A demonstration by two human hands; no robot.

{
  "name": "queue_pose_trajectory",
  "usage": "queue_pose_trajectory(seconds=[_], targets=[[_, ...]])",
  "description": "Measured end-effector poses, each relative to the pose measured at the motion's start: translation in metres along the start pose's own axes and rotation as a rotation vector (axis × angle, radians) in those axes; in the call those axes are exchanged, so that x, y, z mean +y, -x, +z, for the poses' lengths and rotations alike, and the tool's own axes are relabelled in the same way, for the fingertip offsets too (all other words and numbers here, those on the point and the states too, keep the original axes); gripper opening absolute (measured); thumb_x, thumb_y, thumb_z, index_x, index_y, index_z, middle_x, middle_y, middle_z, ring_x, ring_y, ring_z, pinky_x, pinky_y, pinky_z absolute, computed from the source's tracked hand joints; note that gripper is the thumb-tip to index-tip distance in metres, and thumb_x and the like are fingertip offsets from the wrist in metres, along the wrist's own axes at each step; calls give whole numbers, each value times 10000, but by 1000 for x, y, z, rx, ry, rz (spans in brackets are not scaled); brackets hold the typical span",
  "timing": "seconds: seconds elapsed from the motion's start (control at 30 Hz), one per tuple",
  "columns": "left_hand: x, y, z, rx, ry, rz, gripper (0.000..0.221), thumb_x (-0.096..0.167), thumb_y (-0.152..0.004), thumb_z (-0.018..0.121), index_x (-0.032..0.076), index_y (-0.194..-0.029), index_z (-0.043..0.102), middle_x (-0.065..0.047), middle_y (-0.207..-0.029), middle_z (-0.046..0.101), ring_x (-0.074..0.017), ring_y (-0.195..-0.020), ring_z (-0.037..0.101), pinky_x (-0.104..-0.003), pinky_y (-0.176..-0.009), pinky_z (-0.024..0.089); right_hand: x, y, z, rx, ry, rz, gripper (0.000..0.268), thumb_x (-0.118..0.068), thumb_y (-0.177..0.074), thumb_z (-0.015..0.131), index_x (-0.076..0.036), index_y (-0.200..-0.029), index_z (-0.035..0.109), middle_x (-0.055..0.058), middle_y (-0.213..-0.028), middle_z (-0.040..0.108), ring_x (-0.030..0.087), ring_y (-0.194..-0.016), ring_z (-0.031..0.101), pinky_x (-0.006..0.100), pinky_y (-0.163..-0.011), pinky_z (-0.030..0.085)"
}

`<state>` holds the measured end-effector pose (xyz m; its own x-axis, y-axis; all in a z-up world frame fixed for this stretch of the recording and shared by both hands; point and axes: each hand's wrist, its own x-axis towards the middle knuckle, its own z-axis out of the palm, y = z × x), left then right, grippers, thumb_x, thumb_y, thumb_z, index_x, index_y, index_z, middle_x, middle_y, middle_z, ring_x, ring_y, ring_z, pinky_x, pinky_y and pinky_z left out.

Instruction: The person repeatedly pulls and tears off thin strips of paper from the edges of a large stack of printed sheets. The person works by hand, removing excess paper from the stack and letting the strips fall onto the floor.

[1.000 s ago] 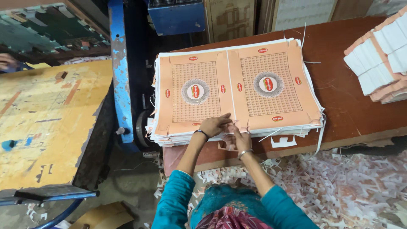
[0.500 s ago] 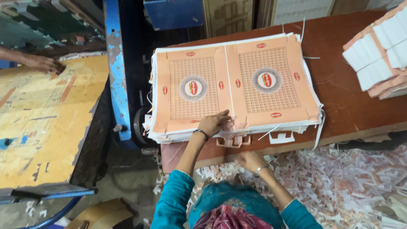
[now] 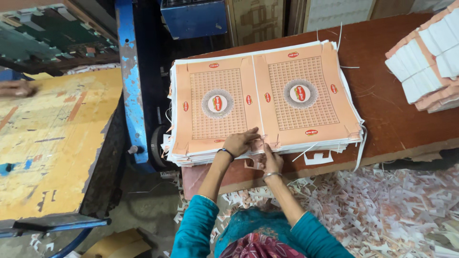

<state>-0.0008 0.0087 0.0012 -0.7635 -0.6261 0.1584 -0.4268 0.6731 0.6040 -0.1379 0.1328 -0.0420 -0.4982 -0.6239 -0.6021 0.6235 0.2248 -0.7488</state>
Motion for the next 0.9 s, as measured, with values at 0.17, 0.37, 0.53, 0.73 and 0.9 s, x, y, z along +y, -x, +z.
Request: queue_pose_trajectory(seconds=[0.17,0.37,0.53,0.73,0.9], targets=[[3,0,-4,-110,-9,-116,438,296,-864,705,258,-1299,668,63,-1537,511,-251,-1093,701,-413,-919,559,6,20,12,4,-74,-124,247,-268,-894,794,-74,-967,661,26,-772,688,127,-540,646,206,-398,342],[8,4,-5,-103,0,-104,484,247,-837,710,249,-1319,667,54,-1551,497,-238,-1148,680,-408,-941,552,15,45,10,-7,-177,-62,244,-218,-870,802,-100,-1046,682,-9,-790,663,78,-550,581,187,-424,359],[8,4,-4,-69,24,-78,452,234,-848,707,242,-1299,682,38,-1526,506,-248,-1173,667,-408,-947,550,15,42,13,-54,-102,-97,342,-251,-861,767,-146,-1177,691,-64,-803,651,48,-548,567,180,-428,385],[5,2,-3,-78,-9,-71,441,183,-861,648,250,-1295,684,48,-1530,523,-247,-1120,696,-415,-915,563,8,-4,6,-84,108,-111,302,-329,-934,762,-75,-1093,727,-37,-726,635,57,-497,497,206,-388,347],[5,2,-5,-112,-14,-121,458,180,-822,671,259,-1273,684,63,-1514,535,-248,-1048,713,-412,-894,565,12,-15,-2,-49,665,-695,415,-418,-1011,647,-27,-893,718,55,-555,590,141,-456,573,294,-433,446]])
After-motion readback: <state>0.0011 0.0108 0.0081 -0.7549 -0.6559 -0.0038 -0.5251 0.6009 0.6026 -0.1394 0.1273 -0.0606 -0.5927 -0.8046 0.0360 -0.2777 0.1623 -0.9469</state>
